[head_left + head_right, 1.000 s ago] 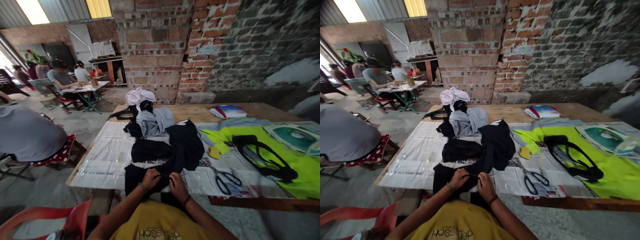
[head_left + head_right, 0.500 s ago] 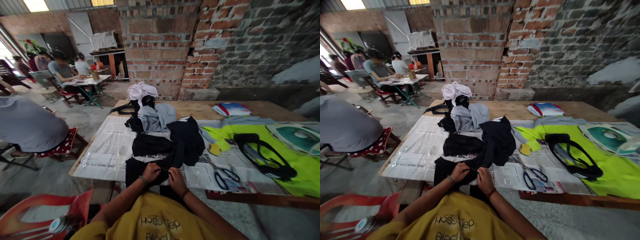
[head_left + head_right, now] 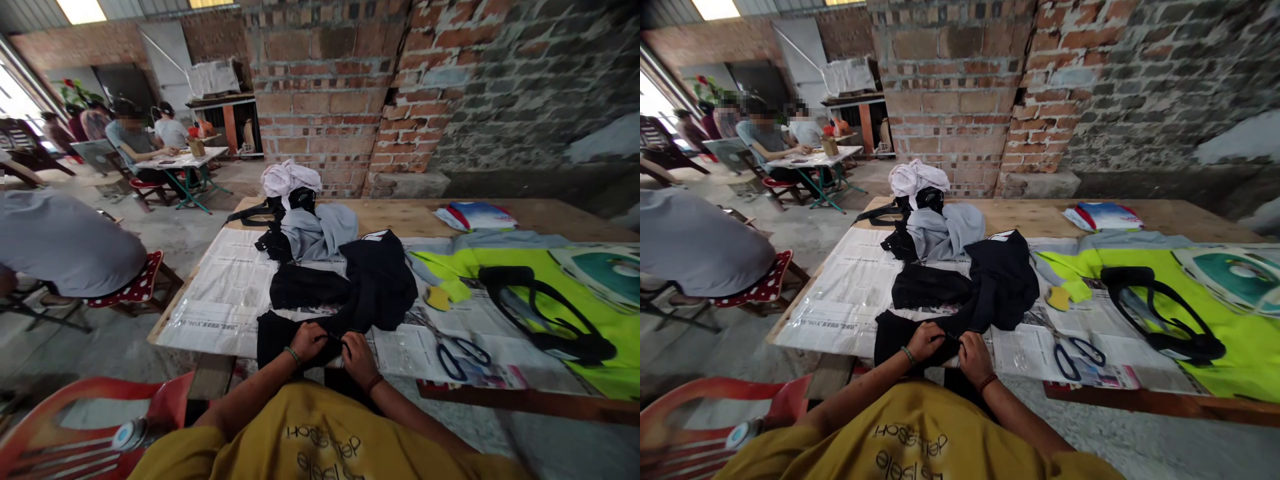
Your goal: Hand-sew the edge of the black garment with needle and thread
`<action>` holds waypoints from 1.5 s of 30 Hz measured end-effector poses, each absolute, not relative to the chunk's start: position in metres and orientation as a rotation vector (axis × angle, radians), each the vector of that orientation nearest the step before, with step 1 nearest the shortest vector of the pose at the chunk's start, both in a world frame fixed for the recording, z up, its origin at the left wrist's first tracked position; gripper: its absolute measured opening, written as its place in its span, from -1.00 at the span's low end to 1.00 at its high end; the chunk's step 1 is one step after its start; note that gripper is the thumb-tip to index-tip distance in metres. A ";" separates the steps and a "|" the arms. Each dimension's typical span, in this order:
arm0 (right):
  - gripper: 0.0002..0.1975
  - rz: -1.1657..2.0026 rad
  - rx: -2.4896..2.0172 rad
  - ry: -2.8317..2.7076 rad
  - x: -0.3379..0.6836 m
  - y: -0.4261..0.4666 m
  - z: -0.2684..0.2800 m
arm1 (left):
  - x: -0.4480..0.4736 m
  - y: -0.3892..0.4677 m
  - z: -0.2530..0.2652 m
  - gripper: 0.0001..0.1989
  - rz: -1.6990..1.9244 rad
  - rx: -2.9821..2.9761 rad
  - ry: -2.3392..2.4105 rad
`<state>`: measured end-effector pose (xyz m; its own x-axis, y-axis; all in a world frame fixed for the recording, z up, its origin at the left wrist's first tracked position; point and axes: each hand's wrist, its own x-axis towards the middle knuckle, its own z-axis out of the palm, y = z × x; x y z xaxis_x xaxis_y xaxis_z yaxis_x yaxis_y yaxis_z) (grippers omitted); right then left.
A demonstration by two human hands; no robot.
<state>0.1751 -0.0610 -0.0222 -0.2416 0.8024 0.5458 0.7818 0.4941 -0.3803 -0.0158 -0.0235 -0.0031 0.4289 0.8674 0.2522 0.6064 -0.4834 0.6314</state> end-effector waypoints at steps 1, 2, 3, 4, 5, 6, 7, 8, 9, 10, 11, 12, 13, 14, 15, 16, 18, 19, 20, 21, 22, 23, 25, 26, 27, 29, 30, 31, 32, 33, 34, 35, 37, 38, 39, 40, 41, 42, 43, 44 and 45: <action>-0.80 0.041 -1.300 -2.034 0.175 -0.061 -0.023 | -0.016 -0.024 -0.003 -0.89 0.784 2.237 1.246; -0.80 0.048 -1.301 -2.035 0.175 -0.061 -0.023 | -0.016 -0.024 -0.003 -0.89 0.790 2.236 1.246; -0.80 0.056 -1.303 -2.036 0.175 -0.061 -0.023 | -0.016 -0.024 -0.004 -0.89 0.794 2.234 1.246; -0.80 0.066 -1.304 -2.038 0.175 -0.061 -0.023 | -0.016 -0.024 -0.004 -0.89 0.796 2.231 1.246; -0.80 0.074 -1.304 -2.038 0.175 -0.061 -0.023 | -0.016 -0.024 -0.003 -0.88 0.795 2.229 1.247; -0.80 0.080 -1.303 -2.038 0.175 -0.061 -0.023 | -0.015 -0.024 -0.003 -0.88 0.791 2.228 1.249; -0.80 0.085 -1.299 -2.038 0.176 -0.061 -0.022 | -0.015 -0.024 -0.003 -0.88 0.786 2.227 1.250; -0.81 0.087 -1.295 -2.038 0.176 -0.061 -0.022 | -0.015 -0.024 -0.003 -0.87 0.781 2.226 1.250; -0.81 0.086 -1.292 -2.038 0.176 -0.061 -0.022 | -0.016 -0.024 -0.003 -0.87 0.777 2.227 1.248; -0.81 0.081 -1.292 -2.035 0.176 -0.061 -0.022 | -0.016 -0.024 -0.002 -0.87 0.776 2.227 1.245; -0.81 0.076 -1.292 -2.032 0.177 -0.061 -0.022 | -0.016 -0.024 -0.002 -0.87 0.778 2.228 1.242; -0.80 0.071 -1.291 -2.030 0.177 -0.061 -0.022 | -0.016 -0.024 -0.002 -0.87 0.781 2.229 1.238; -0.79 0.067 -1.288 -2.031 0.177 -0.061 -0.022 | -0.017 -0.024 -0.002 -0.87 0.784 2.229 1.236; -0.78 0.065 -1.283 -2.032 0.178 -0.061 -0.022 | -0.017 -0.023 -0.002 -0.87 0.789 2.228 1.236; -0.77 0.066 -1.276 -2.034 0.178 -0.061 -0.022 | -0.017 -0.023 -0.001 -0.88 0.794 2.227 1.236; -0.76 0.070 -1.267 -2.034 0.179 -0.062 -0.022 | -0.018 -0.023 -0.001 -0.88 0.800 2.225 1.234; -0.75 0.083 -1.246 -2.022 0.180 -0.063 -0.020 | -0.019 -0.023 0.001 -0.89 0.819 2.214 1.222; -0.75 0.091 -1.241 -2.008 0.181 -0.064 -0.018 | -0.019 -0.023 0.002 -0.89 0.831 2.204 1.214; -0.75 0.099 -1.240 -1.993 0.181 -0.066 -0.016 | -0.020 -0.023 0.002 -0.89 0.843 2.190 1.206; -0.75 0.106 -1.242 -1.975 0.181 -0.068 -0.013 | -0.020 -0.023 0.003 -0.89 0.857 2.171 1.202; -0.76 0.113 -1.249 -1.953 0.181 -0.071 -0.010 | -0.021 -0.023 0.004 -0.88 0.874 2.149 1.198; -0.77 0.129 -1.258 -1.932 0.180 -0.073 -0.007 | -0.021 -0.022 0.004 -0.88 0.890 2.125 1.194; -0.80 0.204 -1.271 -1.901 0.176 -0.077 0.000 | -0.022 -0.022 0.004 -0.88 0.922 2.078 1.184; -0.81 0.259 -1.276 -1.888 0.173 -0.079 0.002 | -0.022 -0.021 0.003 -0.88 0.939 2.056 1.179; -0.82 0.320 -1.285 -1.872 0.170 -0.079 0.005 | -0.021 -0.021 0.002 -0.88 0.953 2.037 1.175; -0.84 0.441 -1.313 -1.841 0.164 -0.078 0.007 | -0.021 -0.020 0.000 -0.88 0.980 1.999 1.177; -0.84 0.488 -1.330 -1.826 0.161 -0.077 0.007 | -0.021 -0.019 -0.002 -0.88 0.994 1.983 1.179; -0.85 0.527 -1.346 -1.817 0.158 -0.075 0.007 | -0.021 -0.018 -0.003 -0.88 1.008 1.968 1.180; -0.85 0.557 -1.360 -1.812 0.156 -0.073 0.007 | -0.021 -0.018 -0.005 -0.89 1.021 1.956 1.179; -0.86 0.579 -1.372 -1.811 0.154 -0.072 0.007 | -0.022 -0.017 -0.006 -0.89 1.034 1.948 1.174; -0.86 0.597 -1.384 -1.811 0.152 -0.071 0.007 | -0.022 -0.017 -0.007 -0.89 1.046 1.943 1.168; -0.86 0.613 -1.396 -1.808 0.150 -0.070 0.008 | -0.022 -0.016 -0.008 -0.90 1.055 1.943 1.162; -0.86 0.652 -1.424 -1.792 0.147 -0.068 0.009 | -0.023 -0.016 -0.009 -0.90 1.067 1.951 1.154; -0.85 0.680 -1.438 -1.776 0.145 -0.067 0.009 | -0.023 -0.016 -0.010 -0.90 1.072 1.958 1.151; -0.83 0.718 -1.454 -1.758 0.143 -0.067 0.010 | -0.024 -0.016 -0.010 -0.90 1.080 1.963 1.148; -0.81 0.766 -1.471 -1.739 0.141 -0.066 0.011 | -0.024 -0.016 -0.010 -0.90 1.088 1.966 1.143; -0.79 0.819 -1.490 -1.722 0.139 -0.064 0.011 | -0.024 -0.016 -0.010 -0.90 1.094 1.969 1.137; -0.77 0.873 -1.512 -1.705 0.136 -0.063 0.012 | -0.024 -0.016 -0.010 -0.90 1.100 1.972 1.132; -0.76 0.926 -1.538 -1.682 0.134 -0.061 0.013 | -0.024 -0.016 -0.010 -0.89 1.104 1.975 1.129; -0.76 0.979 -1.570 -1.648 0.131 -0.059 0.014 | -0.024 -0.016 -0.009 -0.89 1.106 1.979 1.128; -0.77 1.034 -1.605 -1.604 0.129 -0.058 0.015 | -0.024 -0.016 -0.009 -0.89 1.106 1.983 1.130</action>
